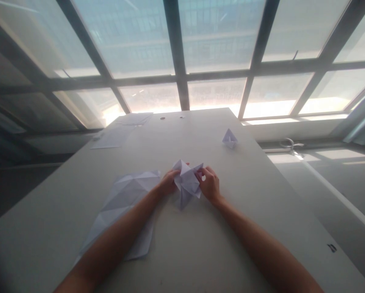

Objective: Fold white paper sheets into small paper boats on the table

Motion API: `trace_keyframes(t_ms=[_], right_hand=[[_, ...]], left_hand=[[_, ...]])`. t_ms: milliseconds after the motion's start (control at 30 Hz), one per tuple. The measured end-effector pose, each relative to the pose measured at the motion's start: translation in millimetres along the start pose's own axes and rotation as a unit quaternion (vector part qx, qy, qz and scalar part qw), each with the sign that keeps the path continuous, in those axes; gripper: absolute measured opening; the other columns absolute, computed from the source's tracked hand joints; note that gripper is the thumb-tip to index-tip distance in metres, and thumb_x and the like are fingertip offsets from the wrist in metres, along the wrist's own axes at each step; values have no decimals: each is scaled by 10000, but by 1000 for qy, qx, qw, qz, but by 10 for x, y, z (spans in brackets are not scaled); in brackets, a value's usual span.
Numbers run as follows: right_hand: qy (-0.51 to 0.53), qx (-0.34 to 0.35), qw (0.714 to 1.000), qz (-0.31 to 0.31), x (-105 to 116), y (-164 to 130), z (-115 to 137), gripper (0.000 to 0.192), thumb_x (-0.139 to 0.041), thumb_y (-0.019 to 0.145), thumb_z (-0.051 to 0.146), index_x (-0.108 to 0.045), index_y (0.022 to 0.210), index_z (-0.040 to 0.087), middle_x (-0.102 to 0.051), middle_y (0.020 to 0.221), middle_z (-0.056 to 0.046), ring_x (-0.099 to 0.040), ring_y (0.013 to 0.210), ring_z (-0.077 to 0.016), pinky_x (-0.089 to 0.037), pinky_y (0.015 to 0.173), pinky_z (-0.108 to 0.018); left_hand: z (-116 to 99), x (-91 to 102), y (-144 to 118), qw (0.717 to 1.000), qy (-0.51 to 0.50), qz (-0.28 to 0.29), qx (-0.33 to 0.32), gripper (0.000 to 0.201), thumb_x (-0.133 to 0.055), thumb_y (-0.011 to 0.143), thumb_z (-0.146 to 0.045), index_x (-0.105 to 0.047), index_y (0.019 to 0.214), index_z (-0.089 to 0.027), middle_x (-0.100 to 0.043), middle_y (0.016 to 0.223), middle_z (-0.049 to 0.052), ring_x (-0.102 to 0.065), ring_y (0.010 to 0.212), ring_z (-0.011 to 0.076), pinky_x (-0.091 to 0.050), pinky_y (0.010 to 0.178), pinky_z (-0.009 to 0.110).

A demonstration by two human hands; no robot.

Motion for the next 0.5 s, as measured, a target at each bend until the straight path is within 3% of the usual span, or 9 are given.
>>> trace_keyframes(t_ms=[100, 233, 333, 500], right_hand=[[-11, -28, 999, 30, -68, 13, -83, 191, -579, 870, 341, -721, 896, 215, -618, 796, -43, -568, 756, -191, -412, 706, -278], [43, -49, 995, 69, -169, 37, -190, 262, -507, 850, 287, -710, 717, 189, -609, 697, -26, -517, 611, -152, -402, 624, -255], [115, -52, 987, 103, -232, 28, -190, 231, -517, 780, 254, -700, 657, 184, -623, 667, -25, -554, 655, -176, -437, 627, -259], [166, -63, 975, 136, -247, -17, -125, 214, -538, 737, 249, -742, 743, 185, -688, 723, -29, -622, 750, -220, -494, 664, -286]], left_hand=[[49, 32, -29, 999, 8, -20, 25, 307, -694, 764, -189, -677, 1060, -108, -718, 837, 89, -667, 667, 193, -525, 604, 279], [89, -37, -105, 998, 5, 6, 61, 277, -697, 768, -176, -672, 1033, -99, -720, 840, 101, -680, 694, 207, -539, 639, 299], [66, -67, -148, 998, -5, 15, 68, 255, -690, 777, -169, -682, 1019, -92, -722, 848, 109, -683, 703, 208, -543, 654, 300], [47, -72, -137, 997, -23, 26, 67, 225, -671, 798, -188, -692, 1001, -92, -720, 855, 120, -682, 702, 213, -541, 650, 303]])
Point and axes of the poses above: each hand's wrist, its own y-axis towards the middle knuckle, its own x-axis out of the back of the hand, z = x × y, the point moved 9 cm from there along y, towards the middle knuckle
